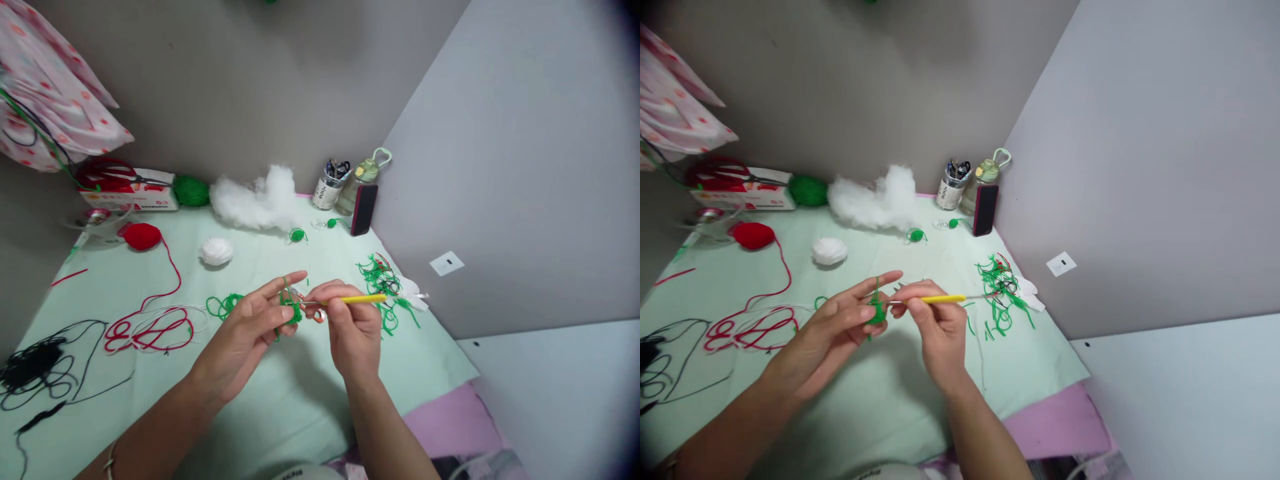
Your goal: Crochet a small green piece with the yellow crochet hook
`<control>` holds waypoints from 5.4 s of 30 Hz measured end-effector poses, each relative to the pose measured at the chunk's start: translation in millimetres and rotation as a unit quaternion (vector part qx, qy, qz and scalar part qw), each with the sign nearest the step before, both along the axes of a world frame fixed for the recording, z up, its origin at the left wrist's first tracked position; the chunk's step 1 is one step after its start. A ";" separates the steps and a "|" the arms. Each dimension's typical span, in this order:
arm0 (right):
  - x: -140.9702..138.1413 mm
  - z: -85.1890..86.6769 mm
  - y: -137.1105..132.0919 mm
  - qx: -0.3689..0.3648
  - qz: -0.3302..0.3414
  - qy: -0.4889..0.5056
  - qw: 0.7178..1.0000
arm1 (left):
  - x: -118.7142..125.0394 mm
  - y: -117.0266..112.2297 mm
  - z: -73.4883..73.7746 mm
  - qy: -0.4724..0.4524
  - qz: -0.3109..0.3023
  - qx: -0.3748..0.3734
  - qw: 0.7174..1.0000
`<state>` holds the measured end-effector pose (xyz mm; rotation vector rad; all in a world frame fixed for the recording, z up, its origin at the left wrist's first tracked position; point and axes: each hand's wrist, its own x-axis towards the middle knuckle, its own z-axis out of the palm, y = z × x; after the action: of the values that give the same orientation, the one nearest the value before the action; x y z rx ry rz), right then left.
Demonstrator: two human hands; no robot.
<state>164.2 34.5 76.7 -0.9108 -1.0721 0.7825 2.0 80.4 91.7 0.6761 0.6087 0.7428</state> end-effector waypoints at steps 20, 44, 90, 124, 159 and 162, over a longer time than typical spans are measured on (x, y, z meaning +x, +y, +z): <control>-5.3 0.8 1.8 -0.041 -0.007 0.089 0.995 | 0.7 -3.2 -6.9 0.076 0.053 0.114 0.989; -6.0 0.3 0.7 0.019 -0.039 -0.065 0.997 | 2.6 -1.7 -6.3 0.009 0.050 0.046 0.998; 2.2 0.9 0.2 -0.036 -0.001 0.036 0.999 | -3.6 1.0 -10.8 0.099 0.037 0.184 0.977; -3.2 -0.4 -8.0 0.015 -0.064 -0.062 0.996 | -2.3 -4.2 -9.1 0.058 0.044 0.139 0.988; -6.1 -5.3 -13.7 0.175 -0.118 -0.318 0.924 | 3.3 -14.2 -6.4 0.235 0.180 0.349 0.889; -6.9 -6.5 -11.5 0.202 -0.138 -0.339 0.908 | 3.3 -16.6 -7.0 0.230 0.189 0.315 0.901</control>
<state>157.3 23.0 70.2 -0.9630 -1.5920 -0.0294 5.2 63.8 84.7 1.3820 0.9600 1.1766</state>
